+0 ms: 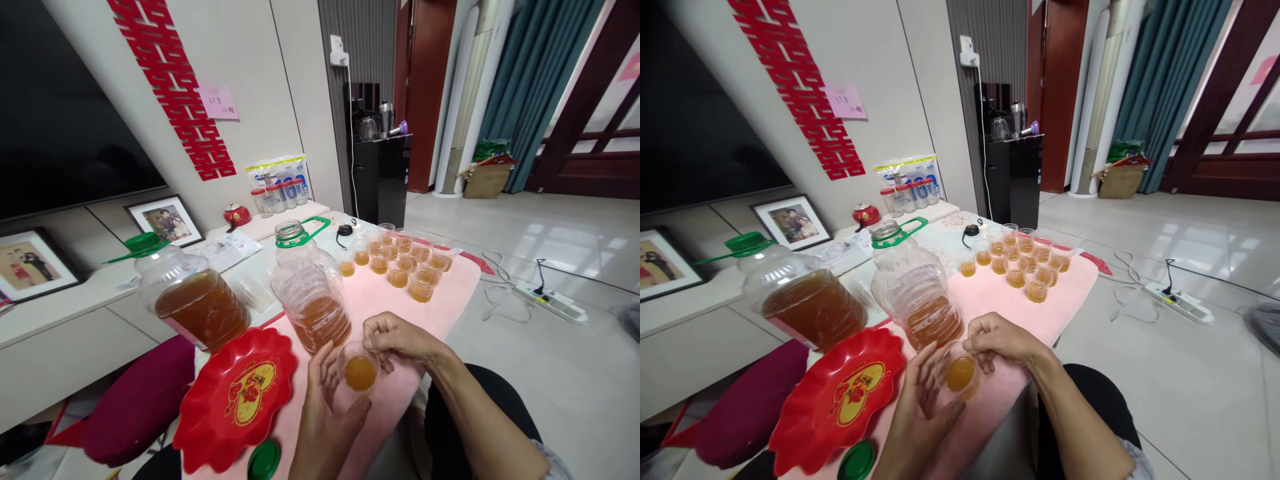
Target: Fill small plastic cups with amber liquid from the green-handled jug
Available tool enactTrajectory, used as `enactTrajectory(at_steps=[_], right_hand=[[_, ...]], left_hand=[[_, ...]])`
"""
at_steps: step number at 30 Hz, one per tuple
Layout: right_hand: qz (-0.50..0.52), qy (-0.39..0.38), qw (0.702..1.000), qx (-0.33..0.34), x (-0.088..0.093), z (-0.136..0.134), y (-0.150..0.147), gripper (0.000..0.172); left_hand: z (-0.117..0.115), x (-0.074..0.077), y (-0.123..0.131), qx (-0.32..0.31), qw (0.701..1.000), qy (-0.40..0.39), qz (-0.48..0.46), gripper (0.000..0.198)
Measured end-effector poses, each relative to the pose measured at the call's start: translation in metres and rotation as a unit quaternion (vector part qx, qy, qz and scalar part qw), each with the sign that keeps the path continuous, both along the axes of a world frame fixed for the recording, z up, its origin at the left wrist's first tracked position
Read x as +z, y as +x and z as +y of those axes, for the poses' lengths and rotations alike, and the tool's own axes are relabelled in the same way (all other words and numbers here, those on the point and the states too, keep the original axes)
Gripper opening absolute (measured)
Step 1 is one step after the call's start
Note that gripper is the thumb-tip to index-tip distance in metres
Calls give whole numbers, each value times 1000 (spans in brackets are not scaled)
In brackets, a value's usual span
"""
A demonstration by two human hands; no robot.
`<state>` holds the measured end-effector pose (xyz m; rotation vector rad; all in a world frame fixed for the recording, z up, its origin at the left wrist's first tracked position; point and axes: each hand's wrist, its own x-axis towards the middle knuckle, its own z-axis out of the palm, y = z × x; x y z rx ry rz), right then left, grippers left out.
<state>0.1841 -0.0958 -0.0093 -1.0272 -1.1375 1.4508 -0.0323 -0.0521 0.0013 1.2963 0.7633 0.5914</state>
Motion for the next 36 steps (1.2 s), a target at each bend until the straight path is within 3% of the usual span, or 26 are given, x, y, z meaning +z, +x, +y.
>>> enactTrajectory(at_steps=[5, 10, 13, 17, 22, 28, 33, 36], right_hand=[[1, 16, 998, -60, 4, -6, 20, 34], [11, 23, 986, -164, 4, 0, 36, 30], [17, 18, 973, -229, 2, 12, 39, 27], [30, 2, 949, -314, -1, 32, 38, 26], [54, -31, 916, -396, -1, 58, 35, 27], [88, -57, 877, -470, 3, 81, 38, 28], [105, -61, 848, -516, 3, 91, 40, 29], [114, -58, 837, -532, 2, 95, 38, 30]], left_hand=[[6, -25, -6, 31, 999, 1, -10, 100], [9, -67, -7, 56, 997, 34, -45, 80], [9, -82, -7, 62, 995, 47, -56, 74], [8, -74, -7, 71, 996, 28, -47, 77], [8, -59, -10, 16, 1000, 2, 1, 85], [5, -79, -9, 70, 995, 55, -40, 68], [13, -89, -18, -33, 997, 63, -13, 65], [8, -82, -15, -2, 998, 65, -19, 64]])
